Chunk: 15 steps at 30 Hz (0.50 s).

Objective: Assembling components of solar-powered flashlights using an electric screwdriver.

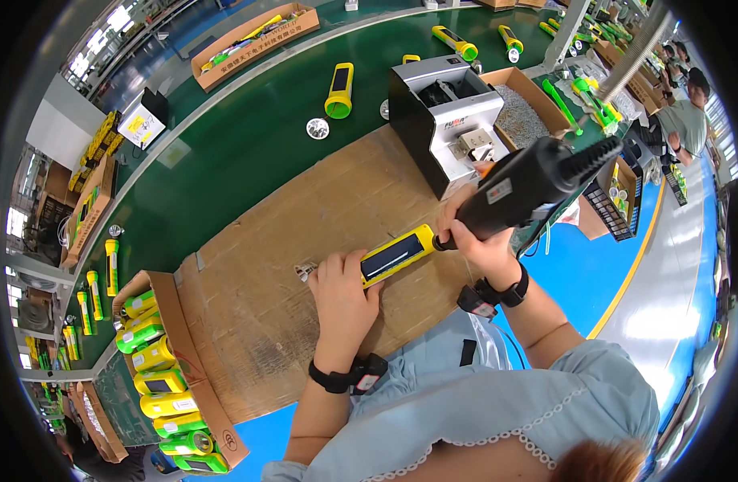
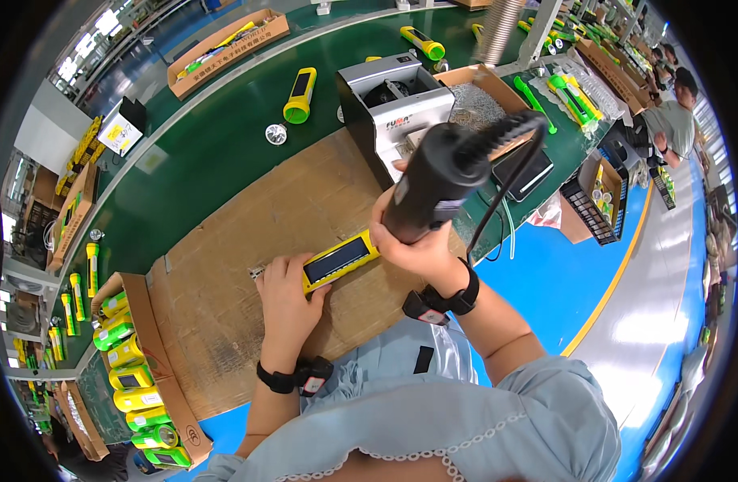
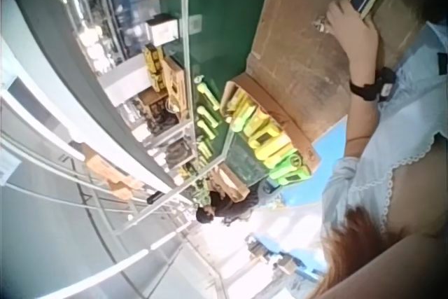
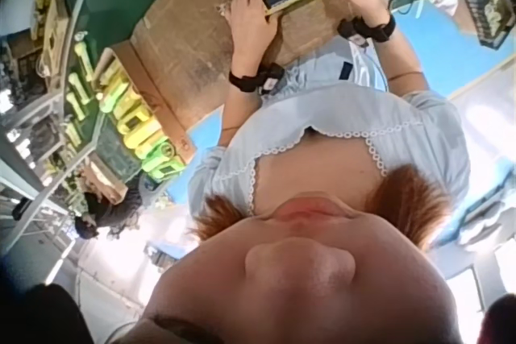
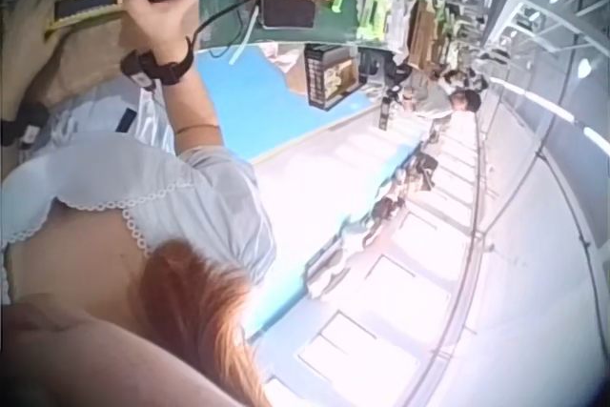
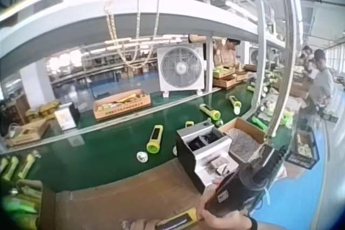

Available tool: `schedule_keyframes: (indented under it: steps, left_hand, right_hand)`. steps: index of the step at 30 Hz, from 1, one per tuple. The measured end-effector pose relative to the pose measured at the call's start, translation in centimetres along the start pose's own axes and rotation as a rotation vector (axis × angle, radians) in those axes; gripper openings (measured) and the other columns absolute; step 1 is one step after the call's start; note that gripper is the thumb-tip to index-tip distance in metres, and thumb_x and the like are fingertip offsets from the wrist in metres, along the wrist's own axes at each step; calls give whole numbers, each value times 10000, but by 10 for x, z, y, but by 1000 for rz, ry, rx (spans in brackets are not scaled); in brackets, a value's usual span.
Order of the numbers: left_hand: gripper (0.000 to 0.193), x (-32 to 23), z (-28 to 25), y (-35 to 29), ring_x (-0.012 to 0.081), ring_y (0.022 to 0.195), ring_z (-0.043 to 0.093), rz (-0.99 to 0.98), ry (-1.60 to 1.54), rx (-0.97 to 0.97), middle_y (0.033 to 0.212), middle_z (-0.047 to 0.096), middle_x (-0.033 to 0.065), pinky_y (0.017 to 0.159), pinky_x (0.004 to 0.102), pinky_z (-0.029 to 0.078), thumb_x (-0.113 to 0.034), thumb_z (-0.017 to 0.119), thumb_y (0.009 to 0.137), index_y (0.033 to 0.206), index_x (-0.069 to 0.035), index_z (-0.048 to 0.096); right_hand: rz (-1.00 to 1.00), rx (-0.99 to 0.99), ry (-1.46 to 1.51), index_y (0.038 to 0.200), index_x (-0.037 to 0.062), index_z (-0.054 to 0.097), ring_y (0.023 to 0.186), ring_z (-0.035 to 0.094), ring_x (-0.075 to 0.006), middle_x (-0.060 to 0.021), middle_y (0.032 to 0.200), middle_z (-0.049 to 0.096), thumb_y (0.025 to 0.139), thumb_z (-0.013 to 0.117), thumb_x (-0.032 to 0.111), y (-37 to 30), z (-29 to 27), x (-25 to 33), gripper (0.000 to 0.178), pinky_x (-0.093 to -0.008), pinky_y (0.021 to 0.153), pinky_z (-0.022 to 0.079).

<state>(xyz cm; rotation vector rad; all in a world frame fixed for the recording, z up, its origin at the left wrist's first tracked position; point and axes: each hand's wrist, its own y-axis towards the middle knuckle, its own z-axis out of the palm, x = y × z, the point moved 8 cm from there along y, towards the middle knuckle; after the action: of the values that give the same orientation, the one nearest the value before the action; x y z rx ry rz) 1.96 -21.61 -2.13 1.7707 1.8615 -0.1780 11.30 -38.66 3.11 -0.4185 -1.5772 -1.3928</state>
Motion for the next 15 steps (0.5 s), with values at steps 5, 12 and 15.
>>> schedule_keyframes:
  steps: [5,12,15]
  left_hand:
    - [476,-12,3,2,316,897,543,-13,-196,45,934,560,117,755,402,428,-173,802,613,1042,-83,618]
    - [496,-5,6,1,296,838,525,-16,-122,35,870,532,97,739,397,413,-179,816,584,1041,-106,638]
    - [497,-5,7,0,275,845,517,-17,-131,45,869,524,77,752,393,392,-196,813,588,1048,-126,638]
  right_hand:
    - [-47,11,11,1406,25,127,563,556,-164,-99,703,535,775,605,27,18,-12,25,792,-270,557,468]
    - [-110,-121,85,1381,-4,188,581,578,-144,-90,711,572,740,579,-37,28,-19,38,751,-262,571,480]
    - [-330,-393,-99,1390,-17,175,582,576,-144,-99,714,575,774,568,-54,39,-49,59,731,-270,571,488]
